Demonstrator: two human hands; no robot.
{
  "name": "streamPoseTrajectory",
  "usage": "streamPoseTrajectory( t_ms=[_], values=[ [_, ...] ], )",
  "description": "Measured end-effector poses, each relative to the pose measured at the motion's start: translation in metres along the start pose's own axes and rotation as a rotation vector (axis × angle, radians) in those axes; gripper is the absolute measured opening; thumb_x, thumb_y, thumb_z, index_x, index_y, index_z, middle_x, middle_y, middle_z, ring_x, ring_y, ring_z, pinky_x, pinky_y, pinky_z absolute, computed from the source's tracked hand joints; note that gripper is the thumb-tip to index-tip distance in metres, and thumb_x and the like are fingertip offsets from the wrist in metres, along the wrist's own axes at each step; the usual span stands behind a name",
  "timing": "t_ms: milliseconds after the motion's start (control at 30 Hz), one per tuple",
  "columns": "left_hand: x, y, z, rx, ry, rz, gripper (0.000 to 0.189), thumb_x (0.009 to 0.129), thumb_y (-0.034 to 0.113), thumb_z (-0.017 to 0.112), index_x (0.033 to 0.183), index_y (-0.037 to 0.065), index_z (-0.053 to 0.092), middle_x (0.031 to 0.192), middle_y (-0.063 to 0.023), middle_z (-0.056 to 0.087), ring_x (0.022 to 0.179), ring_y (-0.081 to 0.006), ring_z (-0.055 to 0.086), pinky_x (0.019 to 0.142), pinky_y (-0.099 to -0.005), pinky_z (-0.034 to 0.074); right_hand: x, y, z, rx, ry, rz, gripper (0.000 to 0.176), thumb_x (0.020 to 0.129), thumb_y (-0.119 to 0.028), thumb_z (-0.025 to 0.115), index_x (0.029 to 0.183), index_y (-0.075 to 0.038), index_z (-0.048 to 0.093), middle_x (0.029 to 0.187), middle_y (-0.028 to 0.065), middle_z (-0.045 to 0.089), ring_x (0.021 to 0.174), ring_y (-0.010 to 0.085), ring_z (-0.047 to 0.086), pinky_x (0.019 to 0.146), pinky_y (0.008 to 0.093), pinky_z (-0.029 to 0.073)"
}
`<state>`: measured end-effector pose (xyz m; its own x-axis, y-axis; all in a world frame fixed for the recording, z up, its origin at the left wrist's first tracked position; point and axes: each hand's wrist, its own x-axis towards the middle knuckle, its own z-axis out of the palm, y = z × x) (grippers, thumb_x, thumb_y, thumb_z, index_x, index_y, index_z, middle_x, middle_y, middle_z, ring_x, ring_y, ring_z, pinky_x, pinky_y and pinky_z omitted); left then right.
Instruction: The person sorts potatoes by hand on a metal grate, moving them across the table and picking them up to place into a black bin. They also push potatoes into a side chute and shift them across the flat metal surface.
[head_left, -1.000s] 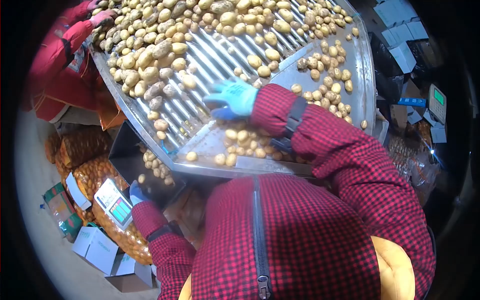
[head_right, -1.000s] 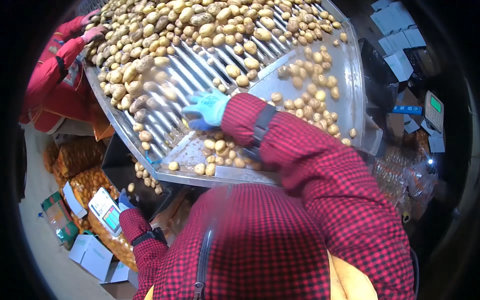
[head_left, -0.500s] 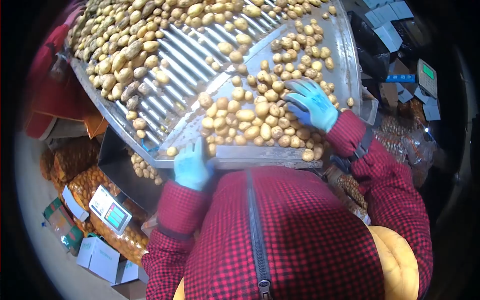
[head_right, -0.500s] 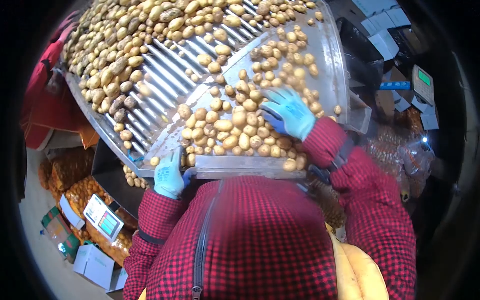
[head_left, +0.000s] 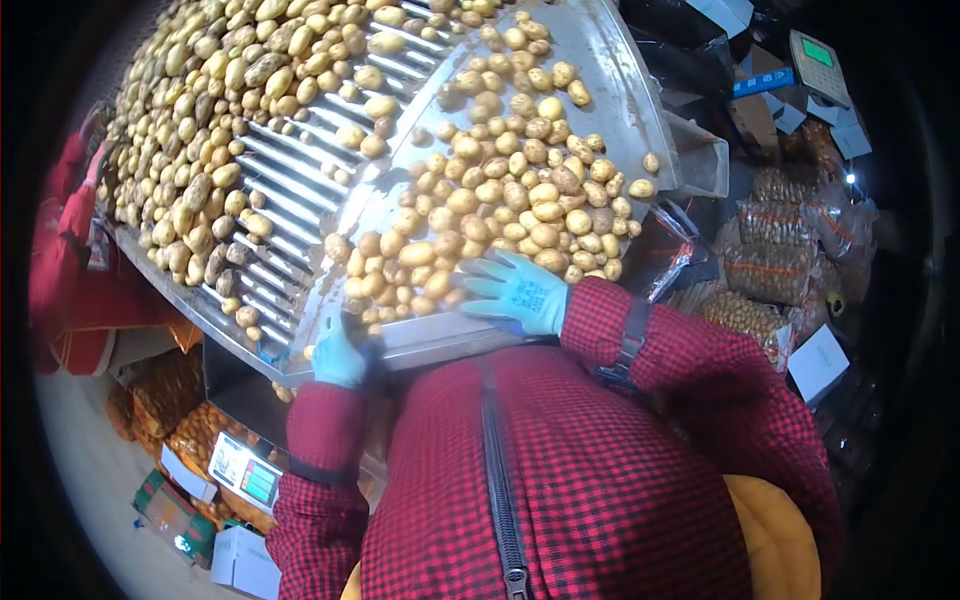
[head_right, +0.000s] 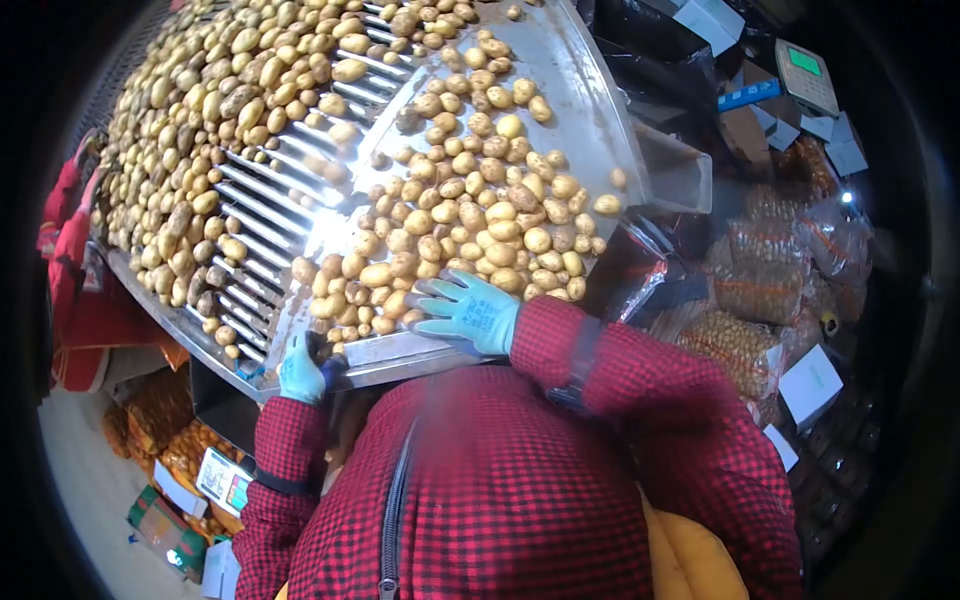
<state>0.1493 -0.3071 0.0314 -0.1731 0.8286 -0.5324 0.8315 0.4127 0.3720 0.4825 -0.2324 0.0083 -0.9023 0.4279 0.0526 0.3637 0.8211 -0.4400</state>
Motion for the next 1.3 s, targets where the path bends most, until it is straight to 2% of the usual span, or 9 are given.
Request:
streamPoseTrajectory(
  t_ms=[133,300,567,667,700,867,1000,1167,1300],
  values=[
    [0.007,-0.054,0.039,-0.293,0.239,0.14,0.041,0.079,0.02,0.076,0.113,0.003,0.058,0.107,-0.017,0.061,0.102,-0.0356,0.06,0.087,-0.0442,0.049,-0.01,0.017,0.003,-0.047,0.007,-0.029,0.043,0.088,-0.029,0.06,0.13,-0.024,0.059,0.154,0.0066,0.042,0.14,0.0274,0.04,0.114,0.0558,0.03],
    [0.034,-0.005,0.027,-0.286,0.486,-0.053,0.049,0.087,0.032,0.072,0.12,0.001,0.054,0.114,-0.02,0.058,0.107,-0.0358,0.057,0.093,-0.0463,0.046,-0.029,0.027,-0.026,-0.139,-0.025,0.04,0.035,0.086,-0.031,0.065,0.119,-0.022,0.065,0.146,0.0067,0.051,0.138,0.0272,0.043,0.114,0.0561,0.03],
    [0.056,0.094,0.011,-0.015,0.215,0.084,0.061,0.089,0.018,0.066,0.144,0.011,0.043,0.117,-0.0272,0.061,0.11,-0.0436,0.06,0.096,-0.0488,0.048,-0.077,0.039,-0.046,-0.303,-0.104,0.185,0.038,0.084,-0.033,0.066,0.122,-0.027,0.065,0.143,0.0085,0.051,0.139,0.0314,0.041,0.116,0.0577,0.025],
    [0.069,0.089,0.033,0.014,0.113,0.237,0.068,0.089,0.022,0.062,0.15,0.014,0.034,0.135,-0.0314,0.046,0.116,-0.0483,0.055,0.099,-0.0507,0.046,-0.097,0.048,-0.045,-0.25,-0.04,0.346,0.038,0.086,-0.031,0.064,0.122,-0.02,0.064,0.144,0.0118,0.049,0.138,0.0339,0.04,0.115,0.0587,0.024],
    [0.057,0.114,0.024,-0.008,-0.074,0.116,0.07,0.089,0.02,0.061,0.151,0.011,0.03,0.137,-0.0321,0.043,0.12,-0.0491,0.051,0.1,-0.051,0.045,-0.107,0.054,-0.042,-0.247,-0.01,0.383,0.038,0.086,-0.03,0.064,0.122,-0.019,0.064,0.145,0.0124,0.048,0.138,0.0346,0.039,0.115,0.059,0.024],
    [0.051,0.158,0.06,-0.05,-0.006,0.121,0.07,0.093,0.02,0.053,0.152,-0.001,0.023,0.144,-0.0341,0.036,0.127,-0.0493,0.046,0.106,-0.0517,0.04,-0.144,0.068,-0.042,-0.327,-0.053,0.468,0.041,0.093,-0.039,0.056,0.126,-0.017,0.063,0.151,0.0114,0.043,0.141,0.0363,0.034,0.117,0.0608,0.016],
    [0.062,0.162,0.096,-0.014,0.055,0.273,0.084,0.086,0.023,0.062,0.152,-0.002,0.017,0.133,-0.0352,0.045,0.11,-0.0492,0.057,0.092,-0.053,0.049,-0.156,0.064,-0.046,-0.263,0.06,0.514,0.033,0.09,-0.033,0.062,0.117,-0.015,0.067,0.14,0.0123,0.054,0.131,0.0355,0.046,0.113,0.0551,0.03],
    [0.041,0.215,0.092,-0.179,-0.014,0.264,0.093,0.087,0.041,0.065,0.146,-0.015,0.021,0.133,-0.0378,0.049,0.121,-0.0485,0.053,0.107,-0.0484,0.04,-0.135,0.081,-0.073,-0.159,0.383,0.694,0.028,0.089,-0.03,0.067,0.111,-0.013,0.07,0.117,0.0107,0.069,0.109,0.0324,0.064,0.094,0.0444,0.049],
    [0.022,0.237,0.078,-0.278,-0.15,0.403,0.086,0.089,0.039,0.066,0.15,-0.007,0.025,0.141,-0.0353,0.044,0.122,-0.0487,0.053,0.105,-0.0485,0.042,-0.046,0.093,-0.09,-0.046,0.356,0.673,0.037,0.092,-0.036,0.062,0.121,-0.015,0.067,0.112,0.0115,0.07,0.101,0.0315,0.066,0.088,0.0434,0.051]
  ],
)
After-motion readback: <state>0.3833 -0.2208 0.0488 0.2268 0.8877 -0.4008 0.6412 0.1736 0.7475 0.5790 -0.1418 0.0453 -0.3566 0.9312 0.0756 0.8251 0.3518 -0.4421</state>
